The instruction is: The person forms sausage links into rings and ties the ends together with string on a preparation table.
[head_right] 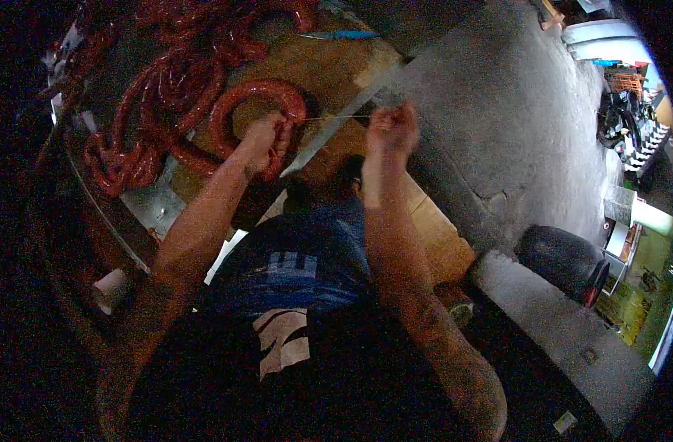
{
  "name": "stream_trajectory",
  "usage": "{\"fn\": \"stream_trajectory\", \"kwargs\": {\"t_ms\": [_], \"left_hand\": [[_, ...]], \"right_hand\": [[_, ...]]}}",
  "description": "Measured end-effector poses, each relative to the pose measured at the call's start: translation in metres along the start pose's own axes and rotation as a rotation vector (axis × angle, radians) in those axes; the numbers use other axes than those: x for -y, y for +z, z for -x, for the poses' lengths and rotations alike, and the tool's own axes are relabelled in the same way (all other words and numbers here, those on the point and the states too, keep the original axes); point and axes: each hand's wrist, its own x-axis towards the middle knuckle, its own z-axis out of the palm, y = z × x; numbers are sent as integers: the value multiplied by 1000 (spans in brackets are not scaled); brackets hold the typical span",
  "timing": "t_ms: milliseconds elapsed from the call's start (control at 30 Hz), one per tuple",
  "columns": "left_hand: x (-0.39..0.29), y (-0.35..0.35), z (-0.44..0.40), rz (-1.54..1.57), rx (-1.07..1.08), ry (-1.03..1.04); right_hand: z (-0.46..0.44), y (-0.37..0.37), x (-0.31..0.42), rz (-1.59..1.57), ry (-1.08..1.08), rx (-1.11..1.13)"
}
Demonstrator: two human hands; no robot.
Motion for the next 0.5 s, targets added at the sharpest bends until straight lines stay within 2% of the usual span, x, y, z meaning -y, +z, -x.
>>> {"fn": "stream_trajectory", "kwargs": {"t_ms": [33, 67, 100, 133, 167, 200, 267, 300, 367, 400, 433, 467, 500], "left_hand": [[0, 2, -4, 4, 10, -3], [1, 0, -8, -39, 5, 27], [3, -2, -12, -81, -4, 57], [6, -3, -14, -125, -16, 87], [12, 0, -15, -130, -47, 238], [15, 1, -14, -129, -43, 234], [18, 3, -12, -284, -77, 336], [20, 5, -13, -291, -66, 331], [26, 5, -14, -408, -43, 458], [26, 3, -14, -458, -43, 529], [25, 3, -9, -450, -57, 533], [23, 7, -2, -577, -119, 714], [21, 10, 3, -707, -191, 892]], "right_hand": [[-2, 2, 36, -38, -206, -103], [-23, -31, 88, -29, -376, 88], [-21, -14, 141, -138, -517, -279], [-11, -3, 187, -130, -518, -282], [1, 3, 232, -65, -710, -213], [14, 21, 256, -2, -903, -142], [70, 100, 187, 288, -1329, 292], [90, 119, 141, 421, -1328, 539], [97, 106, 35, 875, -803, 976], [88, 89, -8, 1320, -611, 1082], [77, 72, -33, 1774, -733, 1170], [68, 48, -50, 1955, -739, 1192], [67, 28, -57, 1824, -529, 1060]]}}
